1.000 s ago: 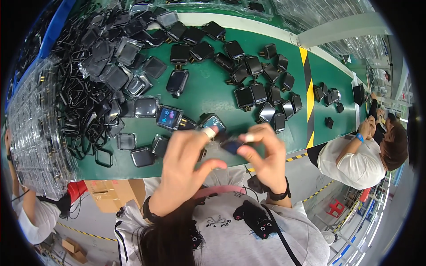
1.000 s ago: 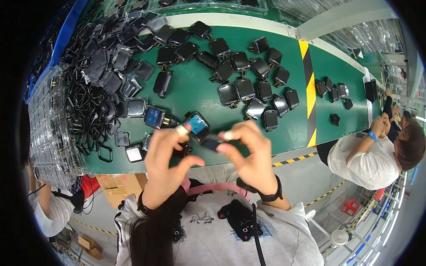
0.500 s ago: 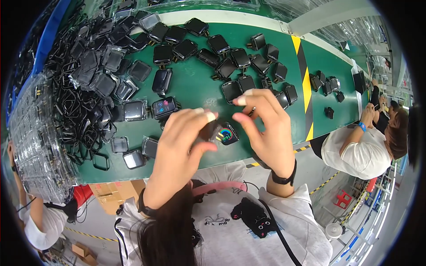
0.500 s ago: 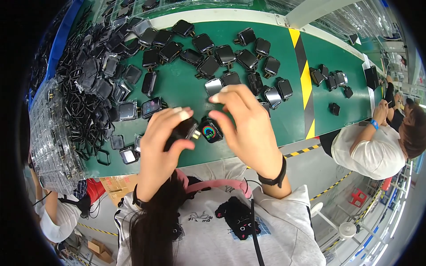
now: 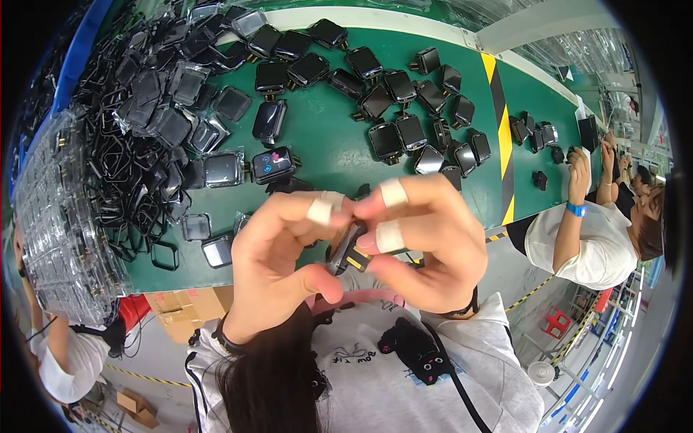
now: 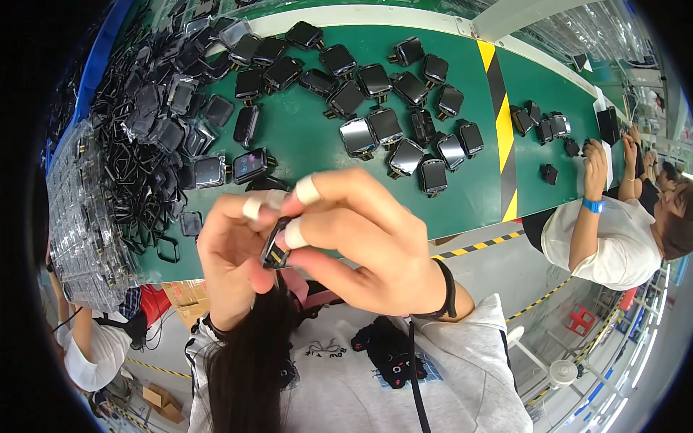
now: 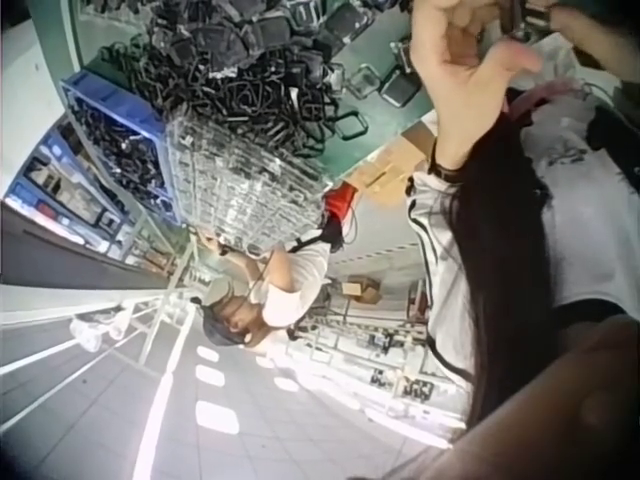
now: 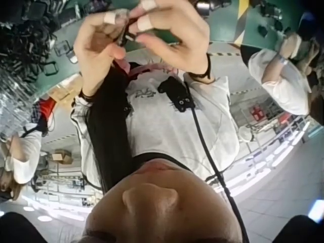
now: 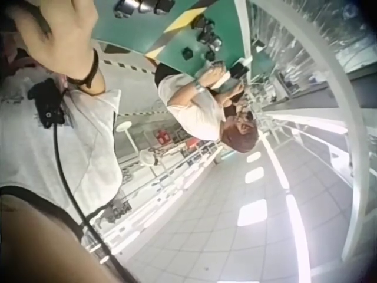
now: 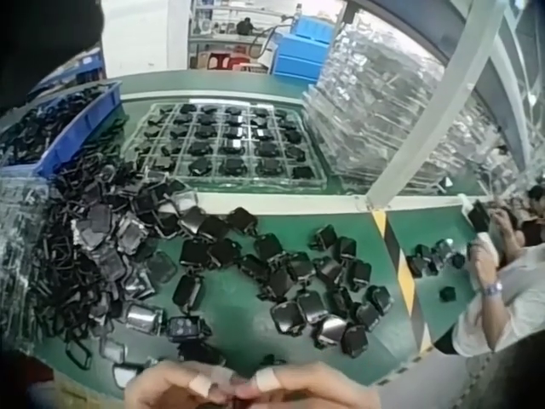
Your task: Assembling and inspecting smartwatches on a production line.
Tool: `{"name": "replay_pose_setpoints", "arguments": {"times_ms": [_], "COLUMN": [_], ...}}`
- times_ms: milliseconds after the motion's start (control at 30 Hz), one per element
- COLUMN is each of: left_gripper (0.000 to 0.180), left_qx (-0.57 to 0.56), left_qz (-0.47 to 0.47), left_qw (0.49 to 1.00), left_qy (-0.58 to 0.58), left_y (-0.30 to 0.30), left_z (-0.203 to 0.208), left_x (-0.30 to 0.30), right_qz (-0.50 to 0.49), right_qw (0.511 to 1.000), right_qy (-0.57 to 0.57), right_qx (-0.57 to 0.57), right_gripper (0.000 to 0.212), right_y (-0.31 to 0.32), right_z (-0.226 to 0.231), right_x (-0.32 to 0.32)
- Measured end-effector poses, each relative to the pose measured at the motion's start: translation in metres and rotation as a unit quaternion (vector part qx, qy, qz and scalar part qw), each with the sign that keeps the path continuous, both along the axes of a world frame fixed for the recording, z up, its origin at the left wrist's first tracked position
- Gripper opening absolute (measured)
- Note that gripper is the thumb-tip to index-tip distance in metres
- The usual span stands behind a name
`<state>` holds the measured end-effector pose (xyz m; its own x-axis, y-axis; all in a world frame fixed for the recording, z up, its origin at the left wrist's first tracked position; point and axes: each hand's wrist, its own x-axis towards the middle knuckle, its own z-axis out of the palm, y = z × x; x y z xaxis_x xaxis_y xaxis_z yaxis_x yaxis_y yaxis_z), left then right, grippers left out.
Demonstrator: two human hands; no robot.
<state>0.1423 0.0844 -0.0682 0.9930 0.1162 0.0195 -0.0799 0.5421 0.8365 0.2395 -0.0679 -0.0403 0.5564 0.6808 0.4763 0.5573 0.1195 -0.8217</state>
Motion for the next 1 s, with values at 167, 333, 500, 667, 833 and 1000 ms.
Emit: {"name": "replay_pose_setpoints", "arguments": {"times_ms": [167, 333, 500, 667, 833, 1000], "left_gripper": [0.036, 0.019, 0.012, 0.012, 0.009, 0.011], "left_qx": [-0.042, -0.001, 0.016, 0.029, 0.033, 0.263], "left_qz": [0.037, 0.047, 0.059, 0.070, 0.096, 0.106], "left_qw": [0.998, 0.996, 0.997, 0.997, 0.995, 0.959], "left_qy": [-0.028, -0.070, -0.038, 0.008, -0.008, 0.009], "left_y": [-0.008, -0.003, -0.005, -0.006, -0.011, -0.007], "left_z": [0.002, 0.002, 0.005, 0.009, 0.006, 0.001], "left_x": [0.000, -0.001, -0.003, -0.004, 0.000, 0.006], "right_qz": [-0.016, 0.010, 0.008, 0.006, -0.004, -0.018], "right_qw": [0.999, 0.998, 0.998, 0.997, 0.997, 0.997], "right_qy": [-0.026, -0.020, 0.002, 0.007, 0.019, 0.005], "right_qx": [0.027, 0.063, 0.068, 0.074, 0.073, -0.081], "right_gripper": [0.031, 0.028, 0.030, 0.032, 0.031, 0.035], "right_y": [-0.002, 0.003, 0.002, 0.003, 0.003, -0.007], "right_z": [-0.005, -0.010, -0.014, -0.020, -0.021, -0.012], "right_x": [-0.005, -0.008, -0.010, -0.010, -0.008, 0.005]}}
